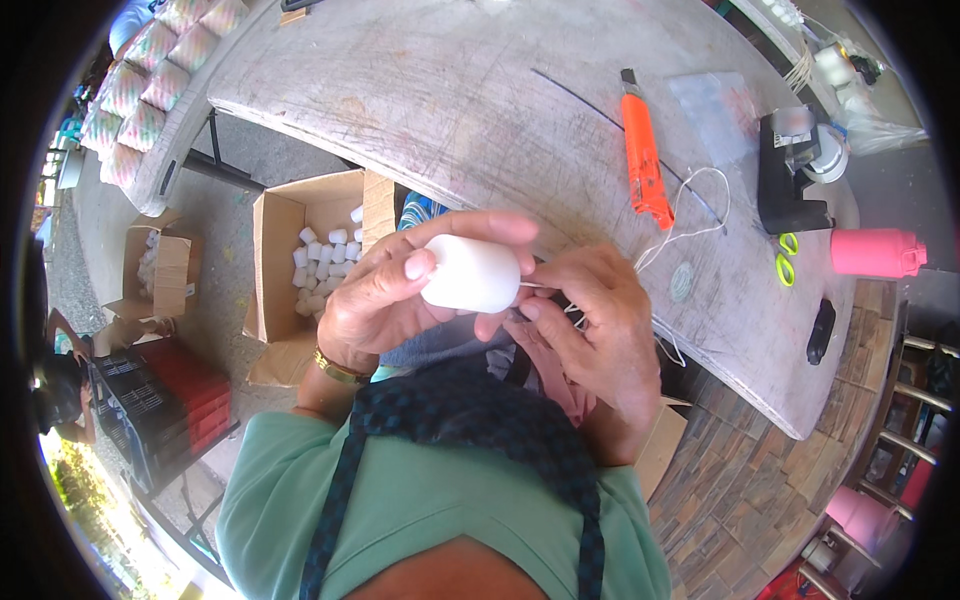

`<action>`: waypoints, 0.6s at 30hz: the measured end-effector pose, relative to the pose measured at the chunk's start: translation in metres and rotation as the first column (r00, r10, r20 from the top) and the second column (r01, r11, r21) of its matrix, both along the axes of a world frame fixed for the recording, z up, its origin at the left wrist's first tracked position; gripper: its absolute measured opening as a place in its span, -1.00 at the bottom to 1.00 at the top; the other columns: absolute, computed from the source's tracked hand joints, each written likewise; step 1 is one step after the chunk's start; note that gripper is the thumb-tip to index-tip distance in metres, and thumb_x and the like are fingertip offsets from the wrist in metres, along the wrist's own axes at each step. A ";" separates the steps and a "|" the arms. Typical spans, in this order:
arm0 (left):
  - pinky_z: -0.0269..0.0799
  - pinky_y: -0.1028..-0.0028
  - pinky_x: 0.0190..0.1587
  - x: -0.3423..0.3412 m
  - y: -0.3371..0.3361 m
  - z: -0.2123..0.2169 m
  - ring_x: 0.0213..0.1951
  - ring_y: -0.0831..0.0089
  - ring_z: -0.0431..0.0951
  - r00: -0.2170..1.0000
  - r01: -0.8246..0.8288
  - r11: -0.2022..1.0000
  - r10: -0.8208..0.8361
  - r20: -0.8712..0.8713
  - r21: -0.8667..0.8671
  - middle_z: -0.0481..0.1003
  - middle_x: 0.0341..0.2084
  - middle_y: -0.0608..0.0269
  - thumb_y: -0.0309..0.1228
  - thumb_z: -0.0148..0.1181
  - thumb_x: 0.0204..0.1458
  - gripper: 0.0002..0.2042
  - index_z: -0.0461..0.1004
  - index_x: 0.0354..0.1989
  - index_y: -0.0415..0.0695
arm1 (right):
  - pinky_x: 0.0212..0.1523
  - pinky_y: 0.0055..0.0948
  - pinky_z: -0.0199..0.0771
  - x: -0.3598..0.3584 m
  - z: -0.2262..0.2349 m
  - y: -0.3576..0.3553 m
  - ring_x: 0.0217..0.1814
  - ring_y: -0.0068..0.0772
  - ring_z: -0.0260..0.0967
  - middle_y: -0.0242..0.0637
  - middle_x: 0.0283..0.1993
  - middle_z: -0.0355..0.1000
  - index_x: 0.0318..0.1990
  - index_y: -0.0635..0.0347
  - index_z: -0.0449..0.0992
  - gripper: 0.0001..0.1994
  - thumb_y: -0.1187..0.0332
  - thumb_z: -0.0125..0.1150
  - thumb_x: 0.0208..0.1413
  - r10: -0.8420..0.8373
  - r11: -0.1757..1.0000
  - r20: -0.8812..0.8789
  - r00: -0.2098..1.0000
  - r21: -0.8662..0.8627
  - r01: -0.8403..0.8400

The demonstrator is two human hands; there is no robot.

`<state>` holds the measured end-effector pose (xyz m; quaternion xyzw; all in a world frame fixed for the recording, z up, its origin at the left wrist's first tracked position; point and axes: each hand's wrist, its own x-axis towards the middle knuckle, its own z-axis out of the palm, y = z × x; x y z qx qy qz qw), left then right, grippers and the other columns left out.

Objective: The person inserts a wick into a small white candle, wipes the candle with a pink cloth, and uses a utility knife to trim the wick. The person repeats this process with multiple candles, placing the finished ones on the table.

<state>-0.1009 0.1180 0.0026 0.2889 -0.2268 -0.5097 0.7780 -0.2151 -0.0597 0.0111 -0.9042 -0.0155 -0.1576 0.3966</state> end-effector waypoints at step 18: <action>0.36 0.23 0.05 -0.029 0.016 -0.028 -0.12 0.15 0.53 0.888 0.377 0.920 -0.392 -0.240 -0.105 0.39 -0.06 -0.04 -0.08 0.22 0.03 -0.29 0.14 0.22 -0.32 | -0.42 -0.26 0.48 -0.017 -0.061 0.015 -0.38 -0.37 0.27 -0.26 -0.36 0.30 -0.02 0.24 0.45 -0.66 0.18 -0.17 0.36 0.321 -0.097 0.505 0.801 0.859 -0.503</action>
